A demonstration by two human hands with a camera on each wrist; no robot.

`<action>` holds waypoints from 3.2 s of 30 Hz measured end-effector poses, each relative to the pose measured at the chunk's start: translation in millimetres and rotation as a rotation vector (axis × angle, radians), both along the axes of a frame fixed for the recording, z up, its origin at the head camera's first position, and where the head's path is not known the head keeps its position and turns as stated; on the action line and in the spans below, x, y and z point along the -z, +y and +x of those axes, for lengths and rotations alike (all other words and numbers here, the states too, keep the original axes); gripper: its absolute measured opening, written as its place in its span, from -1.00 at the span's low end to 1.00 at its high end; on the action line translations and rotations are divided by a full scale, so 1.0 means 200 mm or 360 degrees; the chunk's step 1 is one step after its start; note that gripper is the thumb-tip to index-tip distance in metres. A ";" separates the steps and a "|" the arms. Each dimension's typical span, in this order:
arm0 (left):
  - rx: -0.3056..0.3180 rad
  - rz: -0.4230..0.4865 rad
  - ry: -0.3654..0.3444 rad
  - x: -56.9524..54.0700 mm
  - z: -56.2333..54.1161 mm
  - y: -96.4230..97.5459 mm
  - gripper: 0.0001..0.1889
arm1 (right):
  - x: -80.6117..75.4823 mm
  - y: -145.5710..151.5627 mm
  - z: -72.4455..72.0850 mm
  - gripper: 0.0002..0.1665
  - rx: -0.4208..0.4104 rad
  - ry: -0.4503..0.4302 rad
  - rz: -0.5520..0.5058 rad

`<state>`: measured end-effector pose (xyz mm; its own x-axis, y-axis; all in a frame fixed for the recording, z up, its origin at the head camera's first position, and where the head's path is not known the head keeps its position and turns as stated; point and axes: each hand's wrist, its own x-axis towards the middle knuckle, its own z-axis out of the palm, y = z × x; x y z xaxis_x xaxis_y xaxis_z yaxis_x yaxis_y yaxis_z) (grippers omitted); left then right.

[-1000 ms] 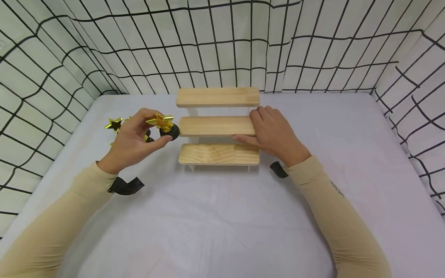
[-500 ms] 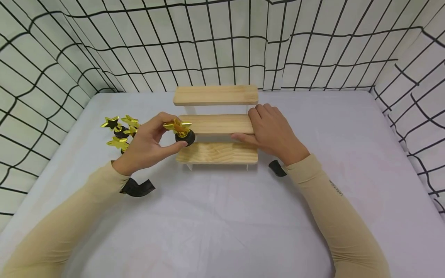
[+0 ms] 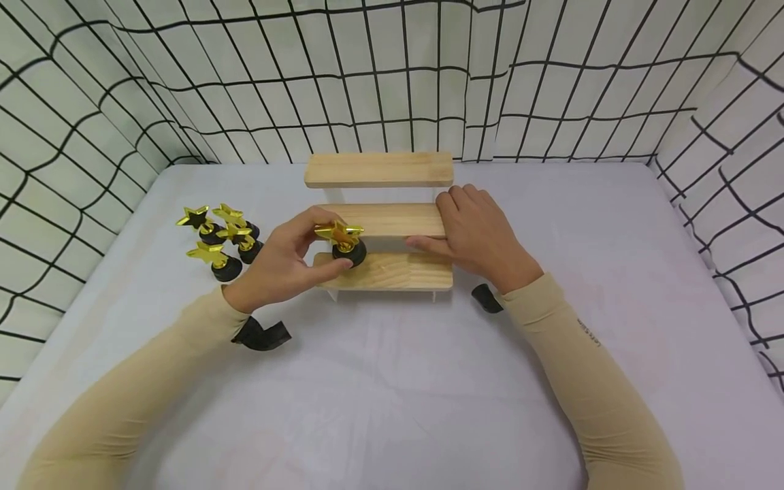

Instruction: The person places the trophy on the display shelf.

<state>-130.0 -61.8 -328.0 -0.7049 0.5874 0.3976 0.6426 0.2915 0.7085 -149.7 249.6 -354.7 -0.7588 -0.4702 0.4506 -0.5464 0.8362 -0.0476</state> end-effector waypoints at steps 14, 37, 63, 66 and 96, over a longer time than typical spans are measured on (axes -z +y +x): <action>0.0112 -0.0056 -0.0008 0.05 0.03 0.11 -0.51 | 0.00 0.00 0.01 0.21 0.0041 -0.0009 0.0040; 0.0049 -0.0098 0.0106 0.08 0.08 0.31 -0.51 | 0.01 0.00 0.01 0.17 0.0001 0.0113 0.0045; 0.0003 -0.0007 -0.0110 0.14 0.12 0.41 -0.42 | 0.01 0.00 0.01 0.15 0.0019 0.0123 0.0075; 0.0000 0.0032 -0.0121 0.14 0.13 0.42 -0.43 | 0.00 0.00 0.01 0.13 0.0010 0.0125 0.0063; -0.0090 0.0111 -0.0127 0.16 0.14 0.43 -0.39 | -0.02 -0.01 0.02 -0.32 0.0098 -0.0128 0.0098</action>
